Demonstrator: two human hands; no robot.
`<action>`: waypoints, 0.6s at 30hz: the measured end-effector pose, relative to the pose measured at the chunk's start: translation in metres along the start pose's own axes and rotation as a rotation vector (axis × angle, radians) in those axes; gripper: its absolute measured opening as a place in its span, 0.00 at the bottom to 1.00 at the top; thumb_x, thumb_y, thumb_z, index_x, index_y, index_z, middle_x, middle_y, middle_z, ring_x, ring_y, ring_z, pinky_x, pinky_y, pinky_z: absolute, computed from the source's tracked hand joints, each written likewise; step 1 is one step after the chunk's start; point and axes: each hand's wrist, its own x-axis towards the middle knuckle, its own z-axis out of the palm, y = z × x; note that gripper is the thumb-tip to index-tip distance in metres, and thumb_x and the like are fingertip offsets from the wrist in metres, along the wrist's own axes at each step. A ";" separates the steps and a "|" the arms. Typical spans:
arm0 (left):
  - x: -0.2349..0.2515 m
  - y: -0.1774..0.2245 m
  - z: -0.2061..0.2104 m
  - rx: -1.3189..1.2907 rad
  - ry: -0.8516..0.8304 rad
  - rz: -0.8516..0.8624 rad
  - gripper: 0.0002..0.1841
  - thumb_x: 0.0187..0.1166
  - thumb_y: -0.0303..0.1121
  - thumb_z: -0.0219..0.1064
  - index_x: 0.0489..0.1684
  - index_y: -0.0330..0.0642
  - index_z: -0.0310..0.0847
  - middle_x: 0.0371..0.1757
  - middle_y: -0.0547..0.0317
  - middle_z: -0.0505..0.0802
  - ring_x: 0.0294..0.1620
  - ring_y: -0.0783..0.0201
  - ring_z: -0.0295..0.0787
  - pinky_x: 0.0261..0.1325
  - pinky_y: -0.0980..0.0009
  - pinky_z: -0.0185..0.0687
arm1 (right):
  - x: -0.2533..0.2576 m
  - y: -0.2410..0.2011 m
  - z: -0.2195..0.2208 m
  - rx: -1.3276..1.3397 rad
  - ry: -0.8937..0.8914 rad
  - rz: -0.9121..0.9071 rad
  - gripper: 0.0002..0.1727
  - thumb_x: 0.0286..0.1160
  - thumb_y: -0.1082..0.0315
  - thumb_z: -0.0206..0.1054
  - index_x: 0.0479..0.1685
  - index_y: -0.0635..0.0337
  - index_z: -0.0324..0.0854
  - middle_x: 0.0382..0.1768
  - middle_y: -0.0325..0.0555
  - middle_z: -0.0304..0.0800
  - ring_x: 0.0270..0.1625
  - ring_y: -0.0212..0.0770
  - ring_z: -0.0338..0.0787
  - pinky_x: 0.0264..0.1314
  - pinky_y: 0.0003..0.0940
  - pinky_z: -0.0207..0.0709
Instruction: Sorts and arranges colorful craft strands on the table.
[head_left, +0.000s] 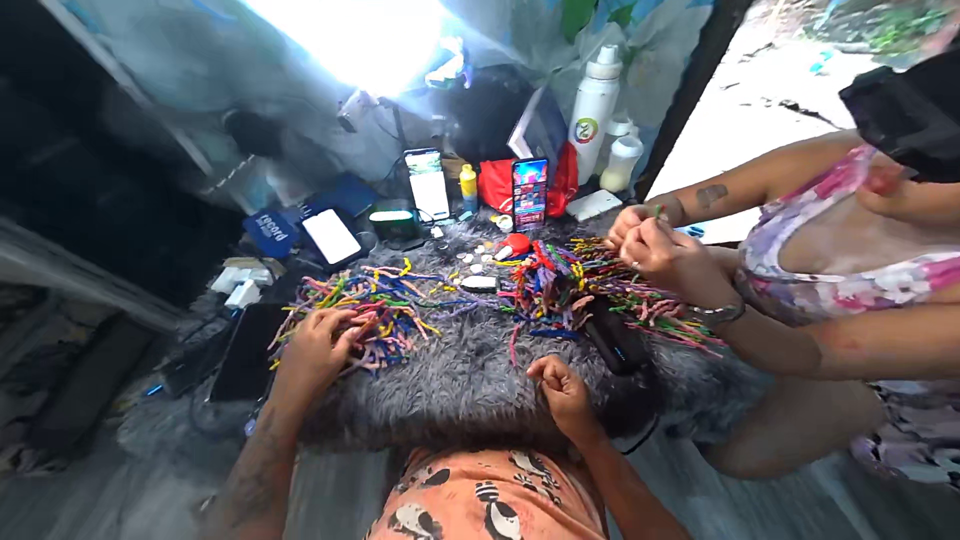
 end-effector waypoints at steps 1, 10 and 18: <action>-0.003 -0.002 -0.003 0.005 0.013 -0.034 0.16 0.84 0.34 0.66 0.62 0.35 0.86 0.66 0.32 0.86 0.69 0.32 0.81 0.71 0.31 0.72 | 0.000 0.002 -0.001 -0.007 0.005 -0.024 0.11 0.62 0.83 0.54 0.16 0.61 0.68 0.42 0.43 0.89 0.52 0.26 0.86 0.57 0.21 0.78; -0.003 0.029 -0.001 0.006 -0.203 -0.051 0.14 0.85 0.31 0.62 0.61 0.41 0.89 0.61 0.43 0.91 0.62 0.44 0.88 0.67 0.41 0.80 | 0.002 0.007 -0.006 0.040 0.040 0.001 0.15 0.60 0.84 0.56 0.15 0.55 0.65 0.43 0.37 0.90 0.53 0.23 0.87 0.56 0.18 0.79; 0.027 0.056 0.029 0.185 -0.232 -0.178 0.21 0.85 0.39 0.65 0.72 0.38 0.81 0.68 0.34 0.85 0.66 0.34 0.85 0.65 0.37 0.78 | -0.001 0.005 -0.005 0.006 0.022 0.004 0.13 0.62 0.81 0.61 0.15 0.57 0.66 0.42 0.41 0.90 0.51 0.25 0.87 0.53 0.20 0.80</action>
